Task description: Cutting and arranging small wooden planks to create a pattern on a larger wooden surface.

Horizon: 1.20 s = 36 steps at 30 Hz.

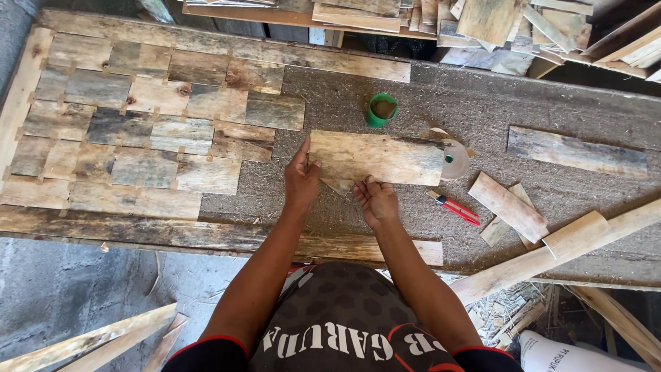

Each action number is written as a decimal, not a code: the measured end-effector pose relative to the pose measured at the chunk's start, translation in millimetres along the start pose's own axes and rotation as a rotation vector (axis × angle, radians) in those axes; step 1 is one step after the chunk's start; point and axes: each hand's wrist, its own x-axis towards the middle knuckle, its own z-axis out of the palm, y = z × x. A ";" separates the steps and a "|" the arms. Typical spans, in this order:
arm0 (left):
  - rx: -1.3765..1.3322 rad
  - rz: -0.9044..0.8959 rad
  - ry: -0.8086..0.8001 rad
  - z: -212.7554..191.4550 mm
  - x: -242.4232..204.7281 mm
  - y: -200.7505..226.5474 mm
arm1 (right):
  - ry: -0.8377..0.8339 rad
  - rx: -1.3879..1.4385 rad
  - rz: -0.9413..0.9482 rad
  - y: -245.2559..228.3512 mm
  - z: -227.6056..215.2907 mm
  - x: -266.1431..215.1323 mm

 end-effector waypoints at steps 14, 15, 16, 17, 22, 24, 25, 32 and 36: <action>-0.026 -0.314 0.282 -46.5 11.3 45.4 | -0.179 -0.567 -0.164 40.4 12.5 -2.9; -0.026 -0.317 0.285 -61.1 14.7 43.7 | -0.179 -0.569 -0.160 39.1 7.5 2.2; -0.091 -0.272 0.357 -76.0 17.9 42.1 | -0.140 -0.979 -0.432 38.0 2.7 7.2; -0.155 -0.228 0.430 -91.5 19.9 40.2 | -0.092 -1.384 -0.708 38.0 -2.6 11.4; -0.293 -0.092 0.579 -166.1 26.3 5.7 | -0.095 -1.782 -0.613 24.5 9.4 24.7; -0.312 -0.028 0.607 -187.0 26.4 -5.4 | -0.158 -1.827 -0.581 22.8 19.4 31.3; -0.328 -0.062 0.625 -193.6 22.4 -4.3 | -0.158 -1.917 -0.505 22.9 24.2 32.1; -0.307 -0.139 0.625 -212.4 -0.2 -13.2 | -0.198 -2.167 -0.375 27.2 31.0 43.0; -0.250 -0.180 0.623 -202.0 -5.1 -18.7 | -0.240 -2.289 -0.378 12.8 43.1 25.8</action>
